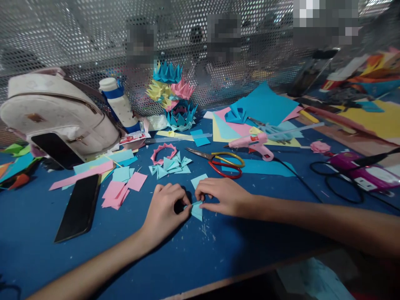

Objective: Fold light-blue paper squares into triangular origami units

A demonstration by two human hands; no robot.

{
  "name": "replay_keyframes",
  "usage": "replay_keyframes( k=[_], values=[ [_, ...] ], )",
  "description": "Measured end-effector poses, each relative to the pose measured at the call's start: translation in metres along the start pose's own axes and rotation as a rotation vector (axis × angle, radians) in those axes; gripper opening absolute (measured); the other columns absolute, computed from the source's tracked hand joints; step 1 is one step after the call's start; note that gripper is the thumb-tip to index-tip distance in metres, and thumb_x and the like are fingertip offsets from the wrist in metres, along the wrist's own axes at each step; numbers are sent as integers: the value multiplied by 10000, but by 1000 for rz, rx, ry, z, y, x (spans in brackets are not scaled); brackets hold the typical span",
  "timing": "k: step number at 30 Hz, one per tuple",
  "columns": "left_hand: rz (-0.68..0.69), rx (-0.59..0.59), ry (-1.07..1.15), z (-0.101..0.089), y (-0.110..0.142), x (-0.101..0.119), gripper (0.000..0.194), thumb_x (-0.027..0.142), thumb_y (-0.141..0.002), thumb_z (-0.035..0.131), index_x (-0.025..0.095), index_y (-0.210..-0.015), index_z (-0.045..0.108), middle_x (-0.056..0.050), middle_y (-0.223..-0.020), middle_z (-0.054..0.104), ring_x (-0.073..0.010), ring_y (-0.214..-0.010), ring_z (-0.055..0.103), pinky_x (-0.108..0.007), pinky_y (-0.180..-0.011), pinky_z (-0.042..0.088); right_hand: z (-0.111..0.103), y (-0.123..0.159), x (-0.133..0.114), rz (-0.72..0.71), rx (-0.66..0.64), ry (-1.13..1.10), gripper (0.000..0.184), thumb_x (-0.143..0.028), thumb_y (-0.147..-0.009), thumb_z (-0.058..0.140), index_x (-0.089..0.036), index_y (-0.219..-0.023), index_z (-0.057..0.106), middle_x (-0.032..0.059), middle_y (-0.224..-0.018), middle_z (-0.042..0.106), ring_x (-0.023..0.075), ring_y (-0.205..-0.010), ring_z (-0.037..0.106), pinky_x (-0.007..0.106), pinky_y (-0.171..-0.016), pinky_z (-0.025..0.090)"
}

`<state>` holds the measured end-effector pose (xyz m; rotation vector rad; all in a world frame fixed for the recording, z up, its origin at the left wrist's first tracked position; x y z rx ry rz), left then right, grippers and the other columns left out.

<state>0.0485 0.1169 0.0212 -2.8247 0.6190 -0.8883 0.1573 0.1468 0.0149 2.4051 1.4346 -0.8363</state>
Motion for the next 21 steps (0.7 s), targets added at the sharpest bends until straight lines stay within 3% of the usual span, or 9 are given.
replay_keyframes(
  k=[6, 15, 21],
  values=[
    [124, 32, -90, -2, 1, 12, 83, 174, -922, 648, 212, -847, 641, 32, -833, 675, -165, -790, 549, -344, -751, 272, 0, 3, -1, -74, 69, 25, 67, -242, -956, 601, -180, -940, 618, 5, -889, 635, 138, -818, 577, 239, -710, 384],
    [292, 141, -290, -5, 8, 27, 288, 226, -1039, 486, 183, -795, 633, -5, -741, 630, -184, -743, 485, -384, -758, 276, 2, 7, -26, -237, 176, 418, 235, -237, -1031, 423, -159, -889, 593, 40, -852, 609, 151, -768, 507, 283, -658, 329],
    [340, 156, -321, -9, 18, 30, 310, 247, -1080, 411, 208, -912, 668, 12, -867, 710, -184, -797, 533, -393, -786, 279, 1, 12, -34, -324, 222, 513, 254, -200, -1029, 440, -184, -823, 588, 7, -846, 636, 142, -736, 474, 304, -619, 264]
  ],
)
Point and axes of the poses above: each hand's wrist, its own y-axis away from the middle knuckle, its own z-axis out of the palm, x = y × z, the point moved 9 cm from there along -y, towards the middle knuckle
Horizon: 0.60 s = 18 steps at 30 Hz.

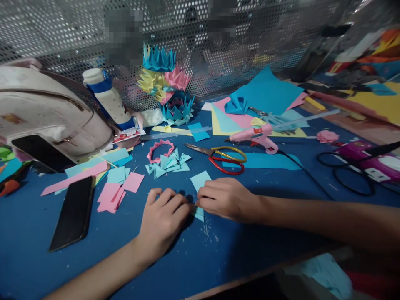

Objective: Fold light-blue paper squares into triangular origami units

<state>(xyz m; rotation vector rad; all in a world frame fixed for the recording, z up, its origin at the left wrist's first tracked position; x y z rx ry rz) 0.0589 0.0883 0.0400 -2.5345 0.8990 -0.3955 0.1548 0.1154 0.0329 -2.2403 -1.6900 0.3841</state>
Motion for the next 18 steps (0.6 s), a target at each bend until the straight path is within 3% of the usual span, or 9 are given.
replay_keyframes(
  k=[6, 14, 18],
  values=[
    [42, -1, -16, -5, 8, 4, 351, 238, -1095, 361, 208, -980, 691, 7, -915, 724, -180, -824, 554, -387, -801, 289, -2, 0, -3, -142, -28, 52, 201, -169, -998, 514, -183, -821, 610, 0, -838, 622, 158, -778, 471, 324, -623, 245],
    [44, -61, -36, -6, 16, 8, 350, 177, -1082, 337, 157, -1131, 683, -67, -1043, 717, -223, -892, 535, -400, -853, 295, -5, -5, 3, -135, -273, -41, 210, -261, -997, 551, -199, -814, 633, 4, -811, 607, 173, -761, 440, 361, -618, 223],
    [11, -99, 23, -5, 16, 3, 345, 188, -1078, 335, 165, -1138, 674, -81, -1047, 706, -235, -891, 527, -410, -854, 284, -6, -4, 7, -101, -317, -84, 179, -245, -973, 565, -197, -819, 643, 23, -804, 613, 181, -770, 458, 363, -624, 235]
  ],
)
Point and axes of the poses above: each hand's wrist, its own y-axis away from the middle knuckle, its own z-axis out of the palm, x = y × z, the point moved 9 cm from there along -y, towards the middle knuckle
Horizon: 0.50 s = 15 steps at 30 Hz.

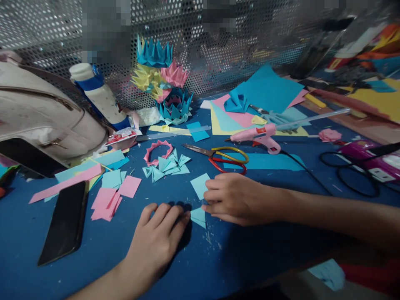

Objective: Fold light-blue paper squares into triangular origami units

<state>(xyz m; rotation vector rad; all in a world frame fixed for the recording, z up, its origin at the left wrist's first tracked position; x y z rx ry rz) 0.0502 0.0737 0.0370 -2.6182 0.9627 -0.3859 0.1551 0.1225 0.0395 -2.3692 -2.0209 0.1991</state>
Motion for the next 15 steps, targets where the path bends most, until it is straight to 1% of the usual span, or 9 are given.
replay_keyframes(
  k=[2, 4, 6, 7, 10, 13, 15],
  values=[
    [-31, -7, 61, 1, -4, -8, 273, 221, -1069, 405, 204, -1080, 677, -50, -1015, 699, -223, -872, 531, -398, -837, 282, 2, 0, 2, 11, 25, -33, 198, -236, -980, 545, -195, -811, 639, 24, -793, 612, 176, -767, 470, 352, -632, 254],
    [-80, -26, 142, 5, -9, -18, 164, 261, -1039, 513, 234, -1003, 670, -12, -989, 683, -207, -875, 546, -371, -809, 285, 5, 1, 5, 33, 78, -88, 235, -245, -995, 519, -188, -793, 623, 20, -779, 604, 165, -753, 478, 333, -641, 280],
    [-143, -61, 225, 11, -14, -28, 49, 270, -988, 623, 238, -966, 653, 10, -980, 665, -189, -883, 559, -343, -787, 290, 8, 1, 10, 72, 150, -169, 260, -272, -1012, 497, -178, -799, 612, 18, -777, 602, 157, -754, 490, 310, -652, 309],
    [-173, -80, 261, 14, -16, -31, 30, 258, -959, 669, 238, -956, 647, 19, -979, 659, -181, -886, 565, -332, -780, 291, 10, 1, 12, 90, 174, -209, 262, -288, -1023, 486, -174, -823, 614, 21, -793, 610, 156, -772, 501, 299, -666, 322],
    [-247, -128, 338, 20, -20, -38, 124, 196, -884, 756, 238, -923, 646, 33, -981, 647, -173, -906, 574, -316, -779, 289, 17, 0, 18, 168, 195, -320, 213, -318, -1017, 521, -170, -894, 615, 25, -846, 618, 153, -809, 516, 278, -703, 343],
    [-299, -158, 381, 23, -21, -40, 144, 172, -846, 787, 230, -878, 659, 23, -978, 636, -183, -924, 577, -317, -787, 283, 23, 0, 23, 253, 167, -412, 179, -338, -973, 606, -171, -911, 600, 12, -855, 599, 147, -813, 522, 264, -711, 346],
    [-328, -170, 404, 23, -21, -42, 143, 166, -828, 800, 221, -838, 668, 17, -964, 628, -189, -922, 579, -321, -791, 282, 26, -1, 25, 293, 146, -427, 178, -343, -942, 653, -176, -909, 600, 1, -845, 591, 146, -803, 519, 265, -717, 345]
  ],
)
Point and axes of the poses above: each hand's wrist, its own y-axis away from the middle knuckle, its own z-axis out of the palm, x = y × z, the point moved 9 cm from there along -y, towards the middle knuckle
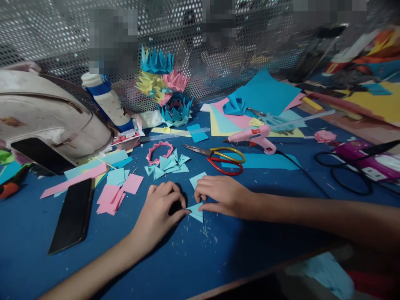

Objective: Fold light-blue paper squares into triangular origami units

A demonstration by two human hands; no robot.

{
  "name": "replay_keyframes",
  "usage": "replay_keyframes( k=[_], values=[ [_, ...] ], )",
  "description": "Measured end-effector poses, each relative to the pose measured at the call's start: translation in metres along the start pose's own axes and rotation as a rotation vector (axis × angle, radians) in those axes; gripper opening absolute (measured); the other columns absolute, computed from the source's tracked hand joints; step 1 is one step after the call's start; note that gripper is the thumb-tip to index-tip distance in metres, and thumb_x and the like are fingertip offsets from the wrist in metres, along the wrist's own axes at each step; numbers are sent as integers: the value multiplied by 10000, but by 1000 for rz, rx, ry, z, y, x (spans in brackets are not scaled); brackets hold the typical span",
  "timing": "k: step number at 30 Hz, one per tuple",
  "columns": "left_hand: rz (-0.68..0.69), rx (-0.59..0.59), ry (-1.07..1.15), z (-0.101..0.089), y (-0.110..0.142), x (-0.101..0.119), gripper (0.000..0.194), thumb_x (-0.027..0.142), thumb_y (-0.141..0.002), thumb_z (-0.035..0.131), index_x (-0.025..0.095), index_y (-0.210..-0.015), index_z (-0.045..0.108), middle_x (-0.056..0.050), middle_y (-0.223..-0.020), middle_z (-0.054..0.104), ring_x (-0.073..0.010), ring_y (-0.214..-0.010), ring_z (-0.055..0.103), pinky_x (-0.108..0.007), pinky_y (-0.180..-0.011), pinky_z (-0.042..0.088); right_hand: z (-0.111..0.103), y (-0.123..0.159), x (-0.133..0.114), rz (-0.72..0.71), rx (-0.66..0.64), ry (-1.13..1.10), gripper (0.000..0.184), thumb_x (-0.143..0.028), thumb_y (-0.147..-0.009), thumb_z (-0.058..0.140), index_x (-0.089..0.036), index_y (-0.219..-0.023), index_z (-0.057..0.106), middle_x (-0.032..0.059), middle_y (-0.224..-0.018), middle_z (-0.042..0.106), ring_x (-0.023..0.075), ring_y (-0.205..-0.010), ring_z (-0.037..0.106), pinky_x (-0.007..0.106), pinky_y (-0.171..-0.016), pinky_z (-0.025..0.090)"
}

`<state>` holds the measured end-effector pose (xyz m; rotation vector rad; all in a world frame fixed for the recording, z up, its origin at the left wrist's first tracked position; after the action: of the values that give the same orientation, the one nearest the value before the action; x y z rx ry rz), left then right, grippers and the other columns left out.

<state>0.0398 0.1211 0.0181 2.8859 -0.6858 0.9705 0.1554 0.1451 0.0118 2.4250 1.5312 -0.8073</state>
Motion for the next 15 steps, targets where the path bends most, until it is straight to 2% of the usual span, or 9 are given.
replay_keyframes(
  k=[5, 8, 11, 15],
  values=[
    [-54, -17, 100, -2, -2, -2, 113, 164, -829, 765, 215, -774, 680, 1, -956, 656, -204, -929, 589, -335, -802, 317, 4, -2, 0, 57, -27, -30, 198, -351, -890, 716, -187, -863, 608, -20, -814, 589, 139, -805, 525, 260, -724, 353],
    [-96, -14, 212, -3, -4, -6, 83, 197, -860, 699, 219, -782, 680, 3, -883, 694, -193, -860, 603, -347, -805, 371, 3, -2, -3, 87, -37, -106, 163, -309, -882, 717, -186, -843, 618, -23, -811, 619, 130, -806, 551, 246, -705, 359],
    [-158, -15, 365, -2, -6, -12, 105, 258, -868, 652, 206, -779, 672, -3, -754, 683, -162, -706, 601, -305, -690, 432, 3, -1, -1, 157, -49, -203, 113, -297, -882, 696, -197, -838, 665, -30, -792, 655, 112, -745, 574, 232, -642, 345],
    [-218, -29, 557, 1, -9, -13, 127, 320, -821, 657, 193, -830, 649, -14, -702, 664, -138, -606, 599, -253, -559, 443, 6, 2, 4, 262, -53, -337, 177, -352, -849, 708, -191, -777, 696, -30, -679, 637, 97, -620, 551, 221, -564, 320]
  ],
)
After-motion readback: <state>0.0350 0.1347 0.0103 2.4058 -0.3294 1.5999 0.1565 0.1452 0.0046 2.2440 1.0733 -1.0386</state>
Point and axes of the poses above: each hand's wrist, its own y-axis away from the middle knuckle, its own z-axis out of the palm, x = y × z, the point moved 9 cm from there along -y, towards the middle knuckle
